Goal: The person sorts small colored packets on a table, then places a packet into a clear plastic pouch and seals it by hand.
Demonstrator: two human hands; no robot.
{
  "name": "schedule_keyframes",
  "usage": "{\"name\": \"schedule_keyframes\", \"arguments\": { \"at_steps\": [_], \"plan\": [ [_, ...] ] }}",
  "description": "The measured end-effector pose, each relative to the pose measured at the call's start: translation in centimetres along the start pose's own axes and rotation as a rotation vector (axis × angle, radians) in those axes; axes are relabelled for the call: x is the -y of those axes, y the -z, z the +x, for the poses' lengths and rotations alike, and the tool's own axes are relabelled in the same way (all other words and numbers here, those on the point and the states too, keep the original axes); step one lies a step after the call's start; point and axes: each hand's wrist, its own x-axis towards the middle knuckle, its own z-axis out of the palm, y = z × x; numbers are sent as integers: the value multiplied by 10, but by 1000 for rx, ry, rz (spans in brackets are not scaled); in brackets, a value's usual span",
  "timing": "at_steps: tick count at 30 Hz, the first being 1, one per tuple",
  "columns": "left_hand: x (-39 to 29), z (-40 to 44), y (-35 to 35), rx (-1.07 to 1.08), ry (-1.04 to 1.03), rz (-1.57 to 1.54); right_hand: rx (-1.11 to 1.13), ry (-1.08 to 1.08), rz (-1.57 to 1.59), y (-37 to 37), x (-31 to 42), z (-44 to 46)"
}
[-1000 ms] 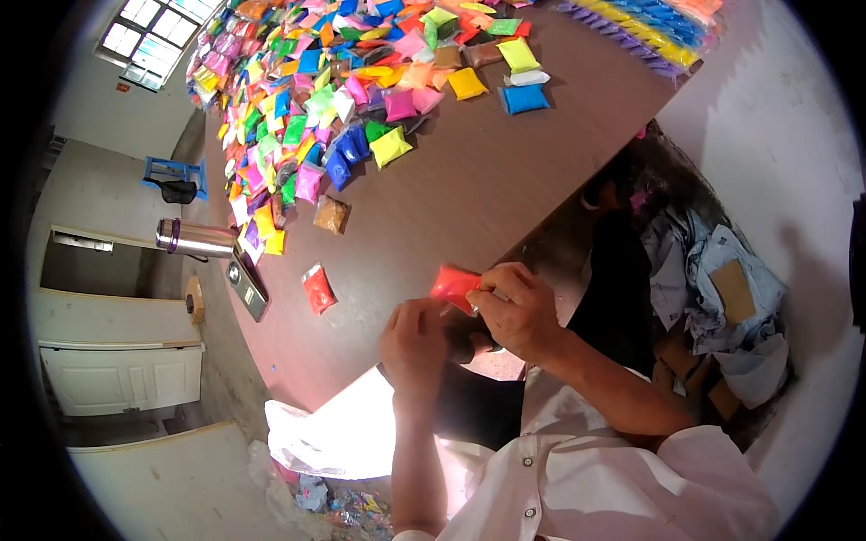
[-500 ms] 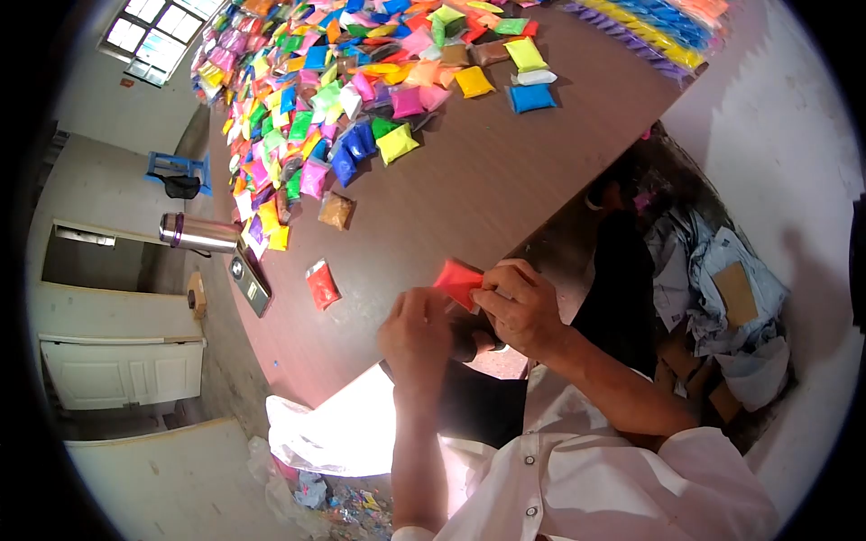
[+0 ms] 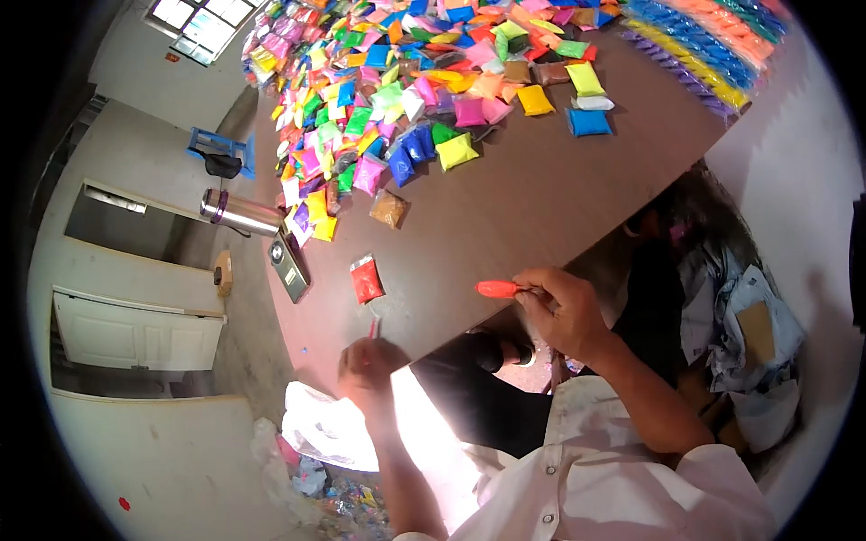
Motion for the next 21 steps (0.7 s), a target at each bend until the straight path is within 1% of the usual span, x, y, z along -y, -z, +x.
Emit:
{"name": "schedule_keyframes", "arguments": {
  "at_steps": [1, 3, 4, 5, 6, 7, 8, 9, 10, 12, 13, 14, 16, 17, 19, 21],
  "plan": [
    [14, 3, 3, -9, 6, -5, 43, -102, 43, 1, 2, 5],
    [29, 9, 9, 55, 108, 212, 79, -112, 47, 1, 4, 17],
    [27, 10, 9, 48, 117, 203, 107, -133, 53, 1, 5, 21],
    [26, 13, 7, -30, -18, 205, 114, -122, 42, -1, 5, 25],
    [23, 16, 4, -109, -151, 209, 130, -150, 99, -3, 4, 29],
    [17, 16, -3, -73, -98, 14, 148, -180, 155, -6, 2, 33],
    [-18, 20, -2, -59, -134, -119, 159, -168, 142, -8, -2, 36],
    [-34, 22, -9, 3, -157, -242, 201, -164, 100, -12, -8, 38],
    [-55, 22, -11, 69, -182, -431, 244, -157, 60, -14, -9, 41],
    [-97, 26, -19, 254, -156, -579, 313, -146, 23, -14, 1, 49],
    [-117, 30, -18, 368, -83, -642, 363, -152, -5, -15, 7, 54],
    [-122, 33, -25, 335, -75, -646, 382, -124, -11, -15, 10, 59],
    [-125, 40, -42, 584, -27, -849, 454, -195, -53, -15, 13, 67],
    [-125, 44, -43, 561, -25, -857, 465, -177, -61, -17, 14, 71],
    [-124, 47, -47, 533, 64, -898, 443, -283, 145, -20, 13, 77],
    [-115, 47, -57, 489, 107, -941, 451, -272, 177, -31, 3, 79]
  ]
}}
